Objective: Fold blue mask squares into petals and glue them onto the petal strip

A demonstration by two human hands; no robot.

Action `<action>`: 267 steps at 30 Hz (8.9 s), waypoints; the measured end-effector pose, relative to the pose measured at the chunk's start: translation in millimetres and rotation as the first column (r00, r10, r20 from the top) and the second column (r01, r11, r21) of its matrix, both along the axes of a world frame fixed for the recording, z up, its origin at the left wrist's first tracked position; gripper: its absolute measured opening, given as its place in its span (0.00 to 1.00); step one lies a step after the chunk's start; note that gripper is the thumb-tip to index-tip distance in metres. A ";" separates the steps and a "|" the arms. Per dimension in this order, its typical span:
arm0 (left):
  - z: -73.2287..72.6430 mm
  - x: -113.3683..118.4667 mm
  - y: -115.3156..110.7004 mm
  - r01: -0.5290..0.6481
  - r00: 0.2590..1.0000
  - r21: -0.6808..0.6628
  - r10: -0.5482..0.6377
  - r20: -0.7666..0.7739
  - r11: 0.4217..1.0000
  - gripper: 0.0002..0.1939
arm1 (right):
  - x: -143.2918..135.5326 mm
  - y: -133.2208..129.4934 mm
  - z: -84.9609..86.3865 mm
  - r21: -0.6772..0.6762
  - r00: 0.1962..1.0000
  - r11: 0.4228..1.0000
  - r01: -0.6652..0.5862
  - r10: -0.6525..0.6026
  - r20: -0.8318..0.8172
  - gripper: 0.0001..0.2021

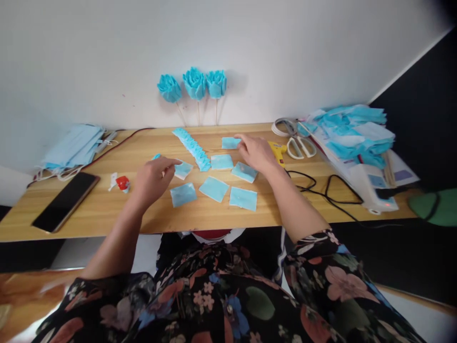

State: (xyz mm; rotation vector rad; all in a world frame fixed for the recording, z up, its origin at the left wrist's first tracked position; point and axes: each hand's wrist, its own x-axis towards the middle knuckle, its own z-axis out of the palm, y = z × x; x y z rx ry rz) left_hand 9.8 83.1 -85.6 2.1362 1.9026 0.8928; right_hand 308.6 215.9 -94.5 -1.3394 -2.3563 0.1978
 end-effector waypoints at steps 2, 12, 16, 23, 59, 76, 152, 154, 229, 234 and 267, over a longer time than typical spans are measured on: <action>-7.4 -10.9 -2.6 -0.010 1.000 0.026 0.011 -0.029 1.000 0.17 | -0.7 0.2 -0.6 0.010 1.000 1.000 0.002 -0.002 -0.001 0.20; -30.0 -32.2 4.9 0.122 0.980 0.028 -0.116 -0.162 0.992 0.20 | 14.0 -7.0 3.5 -0.102 1.000 0.995 -0.015 0.015 0.003 0.16; -38.8 -36.5 15.0 0.152 0.958 0.005 -0.147 -0.245 0.988 0.21 | 24.2 -21.4 4.1 -0.169 0.992 0.983 -0.071 0.087 0.087 0.15; -41.5 -32.8 14.0 0.169 0.946 -0.074 -0.183 -0.267 0.983 0.18 | 31.7 -39.3 -5.9 -0.118 0.948 0.969 -0.217 0.238 0.212 0.19; -10.6 14.2 -37.6 0.279 0.914 0.036 -0.277 0.295 0.959 0.14 | 27.2 -44.5 -4.0 -0.268 0.860 0.935 -0.233 0.069 -0.506 0.13; 7.5 69.7 45.9 0.294 0.614 -0.169 -0.050 0.788 0.941 0.25 | -14.0 -27.7 25.9 -0.321 0.744 0.825 -0.466 0.169 -0.646 0.09; -3.7 76.3 31.9 0.219 0.601 -0.028 -0.112 0.791 0.975 0.18 | -37.9 -38.4 -10.0 -0.437 0.505 0.806 -0.398 -0.206 -0.838 0.11; -7.0 78.1 34.2 0.287 0.546 -0.056 -0.115 0.830 0.956 0.26 | -38.3 -40.4 -9.2 -0.461 0.489 0.765 -0.450 -0.221 -0.844 0.12; -17.0 73.7 46.5 0.373 0.317 -0.178 0.055 0.947 0.911 0.22 | -36.1 -38.3 -11.5 -0.273 0.666 0.913 -0.304 -0.002 -0.746 0.05; -16.7 75.0 45.8 0.309 0.465 -0.208 0.043 0.884 0.928 0.25 | -38.0 -38.7 -13.0 -0.327 0.597 0.865 -0.381 -0.040 -0.802 0.15; -16.8 76.6 42.5 0.307 0.476 -0.211 0.042 0.878 0.928 0.12 | -40.3 -45.2 -8.7 -0.360 0.648 0.852 -0.380 -0.033 -0.761 0.17</action>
